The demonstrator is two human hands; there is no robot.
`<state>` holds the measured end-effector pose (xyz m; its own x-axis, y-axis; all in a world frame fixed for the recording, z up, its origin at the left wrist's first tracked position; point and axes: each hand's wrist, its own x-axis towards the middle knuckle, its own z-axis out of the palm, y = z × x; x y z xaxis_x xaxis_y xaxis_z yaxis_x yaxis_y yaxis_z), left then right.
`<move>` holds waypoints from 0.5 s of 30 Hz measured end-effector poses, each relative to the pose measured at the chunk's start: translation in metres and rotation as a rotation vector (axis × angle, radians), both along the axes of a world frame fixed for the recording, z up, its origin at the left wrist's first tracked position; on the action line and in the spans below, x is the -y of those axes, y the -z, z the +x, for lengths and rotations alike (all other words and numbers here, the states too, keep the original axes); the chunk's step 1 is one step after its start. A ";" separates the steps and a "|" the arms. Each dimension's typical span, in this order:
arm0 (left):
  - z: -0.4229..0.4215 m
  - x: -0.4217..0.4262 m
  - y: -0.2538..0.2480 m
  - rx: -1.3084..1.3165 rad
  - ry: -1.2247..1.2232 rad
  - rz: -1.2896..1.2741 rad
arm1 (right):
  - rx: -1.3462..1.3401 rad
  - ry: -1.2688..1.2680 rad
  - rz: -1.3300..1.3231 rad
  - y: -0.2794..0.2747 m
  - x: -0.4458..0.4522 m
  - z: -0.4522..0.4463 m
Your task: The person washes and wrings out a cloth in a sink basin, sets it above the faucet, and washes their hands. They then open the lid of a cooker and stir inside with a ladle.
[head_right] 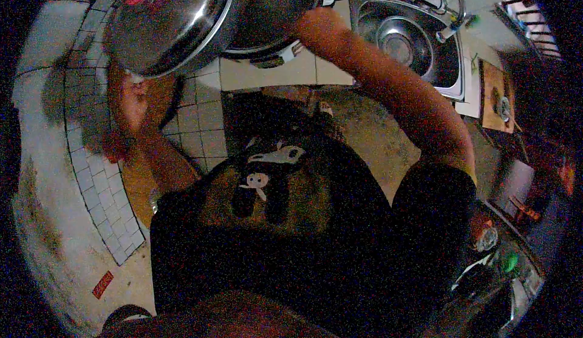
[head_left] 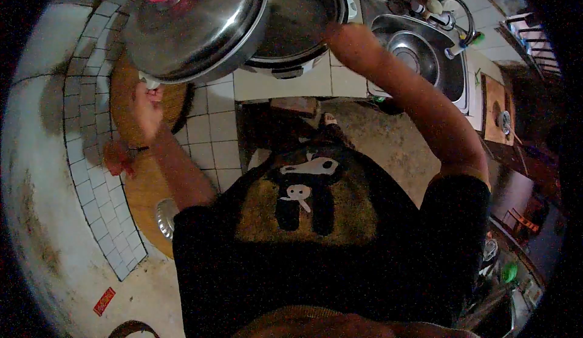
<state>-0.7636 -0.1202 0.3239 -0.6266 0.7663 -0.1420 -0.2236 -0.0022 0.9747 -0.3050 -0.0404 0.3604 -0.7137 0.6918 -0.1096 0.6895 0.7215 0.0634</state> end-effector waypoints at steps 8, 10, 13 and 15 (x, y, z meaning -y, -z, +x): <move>0.027 0.000 -0.008 0.058 -0.064 0.091 | 0.022 -0.031 0.176 -0.041 -0.035 0.062; 0.026 -0.004 -0.007 0.066 -0.012 0.140 | -0.047 -0.223 0.291 -0.066 -0.040 0.069; 0.011 0.002 -0.015 0.016 0.220 0.055 | 0.120 -0.129 0.047 -0.086 -0.063 0.078; 0.019 0.005 -0.029 0.057 0.320 0.027 | 0.097 -0.259 0.109 -0.079 -0.079 0.083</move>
<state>-0.7450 -0.1255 0.3527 -0.3451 0.9270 -0.1469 -0.2709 0.0514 0.9612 -0.2218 0.0383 0.4389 -0.8579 0.4993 -0.1214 0.4702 0.8581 0.2066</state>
